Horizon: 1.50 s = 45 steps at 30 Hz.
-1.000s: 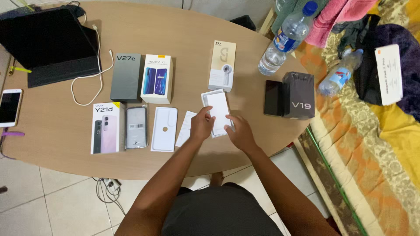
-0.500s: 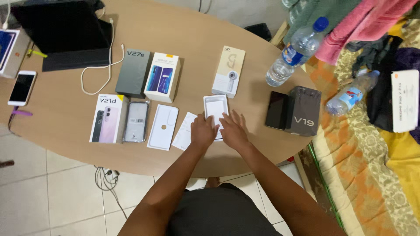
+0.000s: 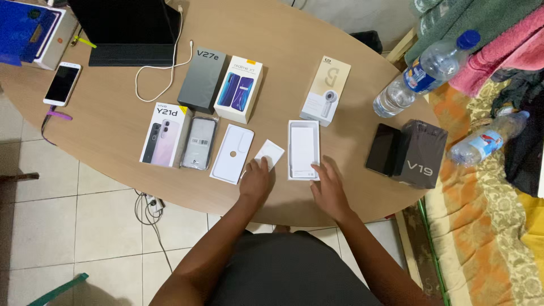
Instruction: The person unboxes a white smartphone, connects a charging cable to a power strip, and plugs the charger into the phone. The device powers on and displays the Vivo logo. The person then handles the phone box and paperwork before placing the phone on the table.
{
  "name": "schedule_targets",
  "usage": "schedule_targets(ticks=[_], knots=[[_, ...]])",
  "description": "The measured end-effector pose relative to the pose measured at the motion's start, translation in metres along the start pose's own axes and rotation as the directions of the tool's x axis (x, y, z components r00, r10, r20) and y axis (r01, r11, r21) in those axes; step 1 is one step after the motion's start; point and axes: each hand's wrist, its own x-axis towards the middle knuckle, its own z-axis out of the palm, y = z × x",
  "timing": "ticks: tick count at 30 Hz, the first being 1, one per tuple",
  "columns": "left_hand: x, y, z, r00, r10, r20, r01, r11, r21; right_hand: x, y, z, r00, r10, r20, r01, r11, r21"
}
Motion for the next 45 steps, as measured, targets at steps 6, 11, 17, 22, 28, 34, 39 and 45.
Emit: schedule_targets(ticks=[6, 11, 17, 22, 28, 34, 39, 45], knots=[[-0.008, 0.003, -0.038, 0.991, -0.089, -0.1, 0.041, 0.913, -0.406, -0.018, -0.011, 0.0, 0.998, -0.015, -0.06, 0.017, 0.999, 0.035], [-0.016, -0.015, -0.109, 0.987, -0.106, 0.118, 0.159, 0.636, -0.755, 0.001, -0.057, -0.02, 0.991, 0.105, -0.08, -0.091, 0.982, 0.167], [-0.024, -0.057, -0.179, 0.504, 0.676, -0.537, -0.786, 0.617, 0.04, 0.029, -0.137, -0.06, 0.975, -0.2, 0.098, 0.149, 0.913, 0.379], [-0.021, -0.074, -0.222, 0.317, 0.634, -0.705, -0.841, 0.532, 0.1, 0.063, -0.185, -0.049, 0.954, 0.144, 0.261, -0.293, 0.623, 0.725], [-0.024, -0.068, -0.221, 0.803, -0.105, -0.586, -0.482, 0.463, -0.744, 0.081, -0.214, -0.034, 0.924, 0.381, 0.045, -0.273, 0.57, 0.775], [-0.033, -0.081, -0.207, 0.998, 0.058, -0.001, -0.005, 0.071, -0.997, 0.086, -0.239, -0.028, 0.89, 0.456, -0.016, -0.339, 0.684, 0.646], [-0.031, -0.09, -0.207, 0.995, -0.093, -0.021, 0.004, 0.262, -0.965, 0.082, -0.255, -0.014, 0.906, 0.214, -0.366, -0.117, 0.956, 0.268], [-0.033, -0.089, -0.205, 0.991, -0.102, -0.088, -0.066, 0.201, -0.977, 0.084, -0.254, 0.003, 0.982, 0.145, -0.12, -0.042, 0.79, 0.612]])
